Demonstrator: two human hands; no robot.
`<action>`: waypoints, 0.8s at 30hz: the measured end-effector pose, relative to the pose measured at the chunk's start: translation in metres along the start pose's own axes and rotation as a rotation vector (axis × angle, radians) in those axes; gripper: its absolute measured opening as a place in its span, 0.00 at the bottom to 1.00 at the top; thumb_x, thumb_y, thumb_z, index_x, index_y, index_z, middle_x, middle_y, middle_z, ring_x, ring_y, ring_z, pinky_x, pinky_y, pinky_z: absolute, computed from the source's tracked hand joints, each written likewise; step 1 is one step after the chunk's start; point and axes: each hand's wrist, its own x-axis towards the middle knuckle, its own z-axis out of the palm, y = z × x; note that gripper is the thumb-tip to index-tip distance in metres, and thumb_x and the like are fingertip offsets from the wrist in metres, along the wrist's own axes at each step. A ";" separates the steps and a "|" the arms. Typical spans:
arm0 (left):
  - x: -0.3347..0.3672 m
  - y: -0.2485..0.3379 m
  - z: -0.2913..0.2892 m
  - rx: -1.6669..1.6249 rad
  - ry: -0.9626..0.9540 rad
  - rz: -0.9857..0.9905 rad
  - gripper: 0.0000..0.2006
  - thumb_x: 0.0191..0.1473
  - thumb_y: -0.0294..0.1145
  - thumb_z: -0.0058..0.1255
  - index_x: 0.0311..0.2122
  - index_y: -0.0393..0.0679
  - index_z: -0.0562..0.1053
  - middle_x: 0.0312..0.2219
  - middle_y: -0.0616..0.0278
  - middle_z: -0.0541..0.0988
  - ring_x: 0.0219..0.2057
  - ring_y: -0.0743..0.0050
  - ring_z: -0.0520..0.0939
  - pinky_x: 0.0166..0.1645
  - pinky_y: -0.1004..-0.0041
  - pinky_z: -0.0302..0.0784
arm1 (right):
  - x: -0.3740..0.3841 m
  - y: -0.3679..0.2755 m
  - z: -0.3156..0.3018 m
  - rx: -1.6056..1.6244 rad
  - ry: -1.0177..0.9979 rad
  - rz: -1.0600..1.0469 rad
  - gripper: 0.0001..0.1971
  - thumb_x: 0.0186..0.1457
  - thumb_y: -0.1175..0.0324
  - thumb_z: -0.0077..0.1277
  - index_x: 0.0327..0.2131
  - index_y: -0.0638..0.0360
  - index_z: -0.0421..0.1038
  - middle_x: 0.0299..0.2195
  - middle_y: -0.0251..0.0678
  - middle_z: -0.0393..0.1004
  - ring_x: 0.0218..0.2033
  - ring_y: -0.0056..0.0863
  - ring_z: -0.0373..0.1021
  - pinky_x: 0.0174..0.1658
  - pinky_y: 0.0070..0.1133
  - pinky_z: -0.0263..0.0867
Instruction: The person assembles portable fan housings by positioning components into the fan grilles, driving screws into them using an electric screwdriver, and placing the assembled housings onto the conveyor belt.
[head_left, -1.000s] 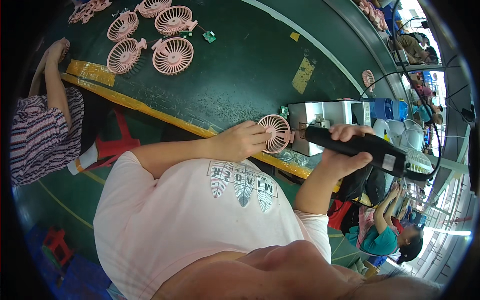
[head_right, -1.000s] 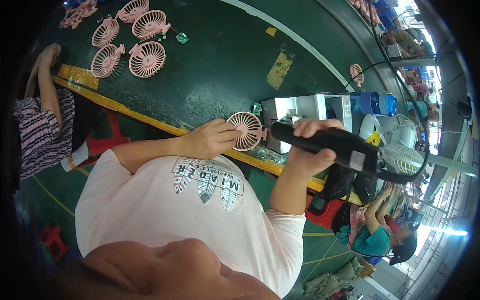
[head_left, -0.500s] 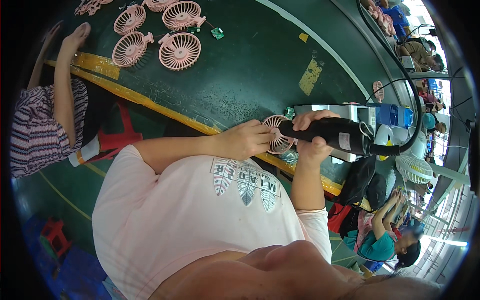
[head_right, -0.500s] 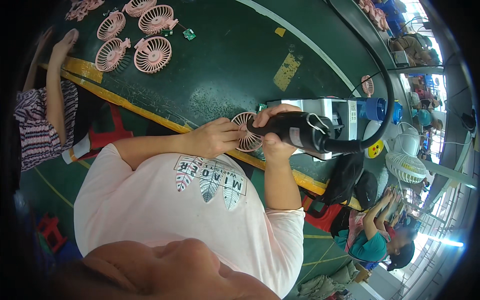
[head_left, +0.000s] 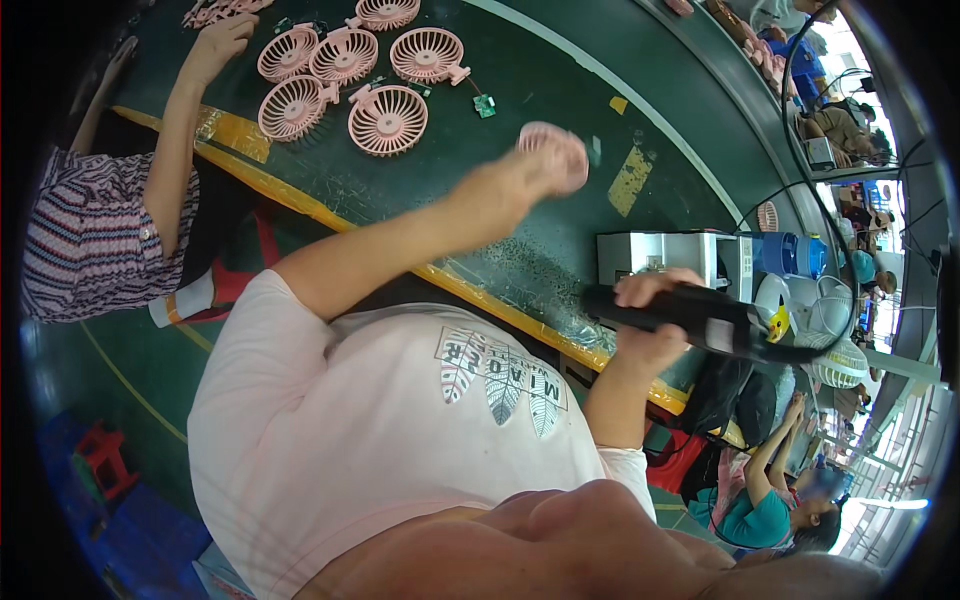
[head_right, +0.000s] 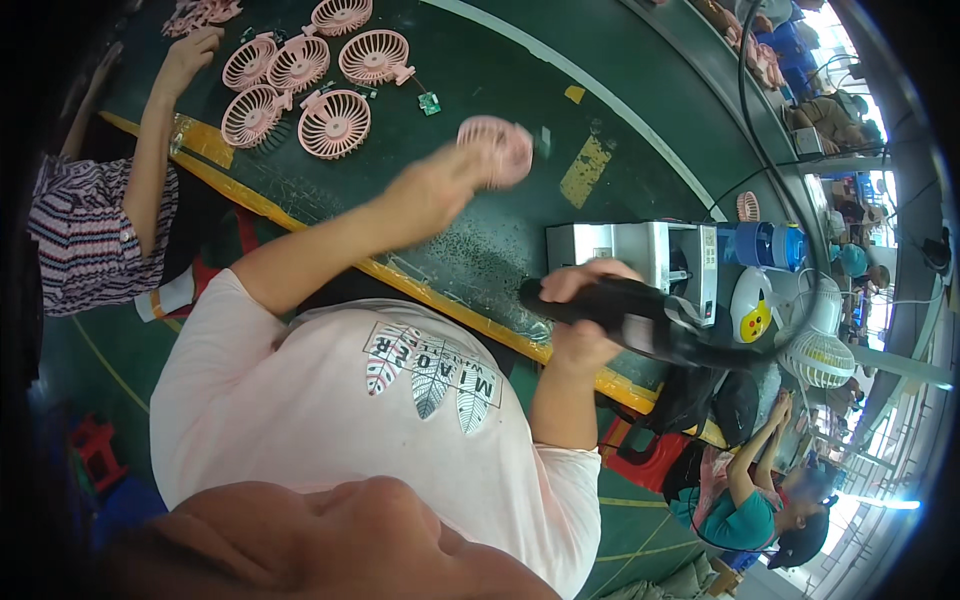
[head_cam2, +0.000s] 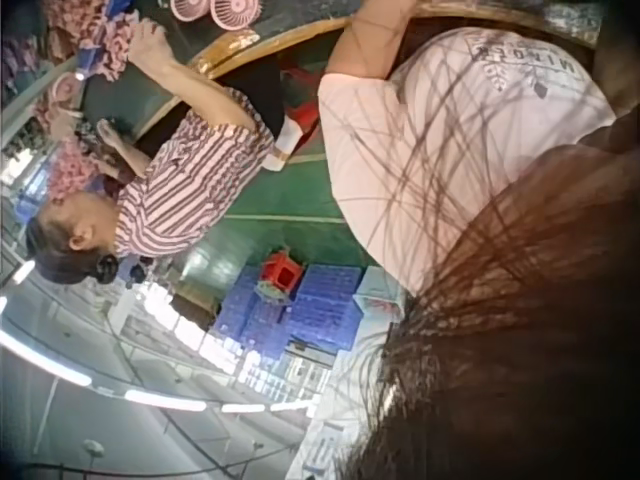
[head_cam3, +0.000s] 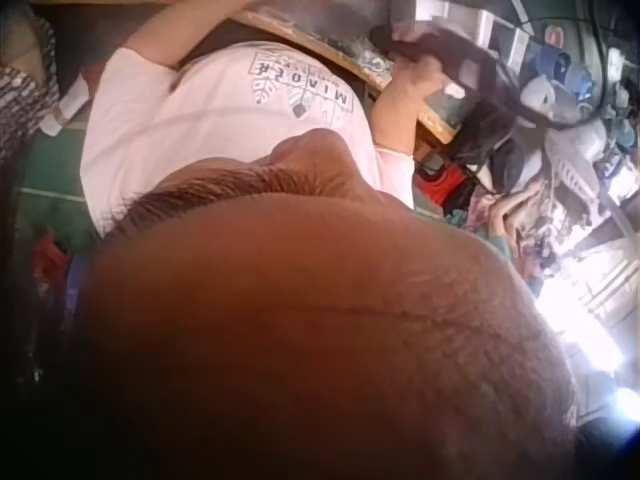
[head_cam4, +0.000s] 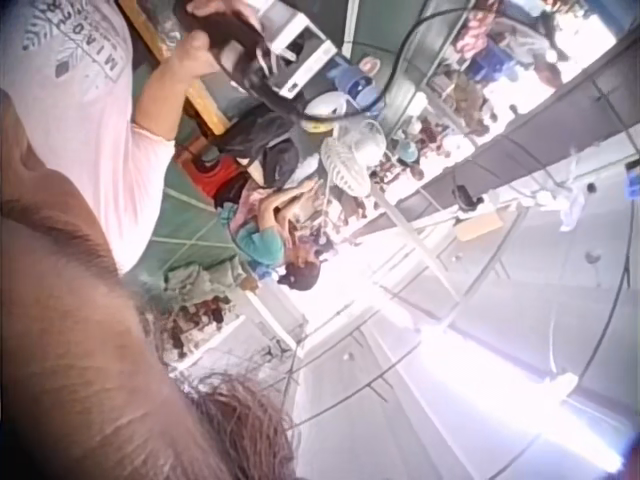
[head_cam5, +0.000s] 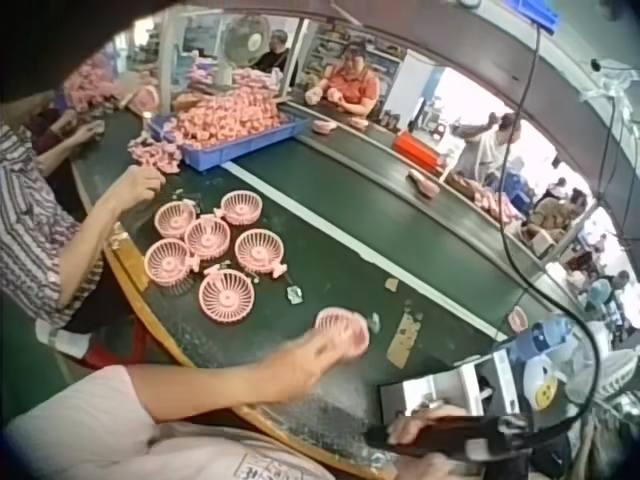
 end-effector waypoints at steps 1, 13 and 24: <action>0.012 -0.001 -0.014 0.026 0.066 -0.055 0.21 0.37 0.21 0.46 0.43 0.40 0.64 0.45 0.51 0.64 0.46 0.52 0.66 0.49 0.66 0.63 | -0.005 0.006 0.007 0.003 0.022 0.020 0.33 0.34 0.49 0.60 0.39 0.62 0.59 0.17 0.35 0.64 0.19 0.29 0.64 0.27 0.26 0.62; -0.067 -0.003 -0.052 0.671 0.111 -0.408 0.11 0.40 0.32 0.51 0.32 0.42 0.71 0.42 0.56 0.66 0.47 0.59 0.64 0.47 0.54 0.57 | -0.022 0.008 -0.023 0.100 -0.064 0.020 0.33 0.39 0.40 0.51 0.38 0.59 0.58 0.16 0.31 0.60 0.16 0.23 0.59 0.20 0.20 0.56; -0.048 0.050 0.015 -0.164 -0.129 0.169 0.07 0.32 0.22 0.45 0.24 0.36 0.69 0.39 0.52 0.68 0.43 0.57 0.68 0.46 0.63 0.63 | 0.021 -0.030 -0.034 -0.076 0.080 -0.355 0.29 0.37 0.49 0.58 0.36 0.61 0.59 0.20 0.36 0.64 0.20 0.28 0.64 0.26 0.24 0.63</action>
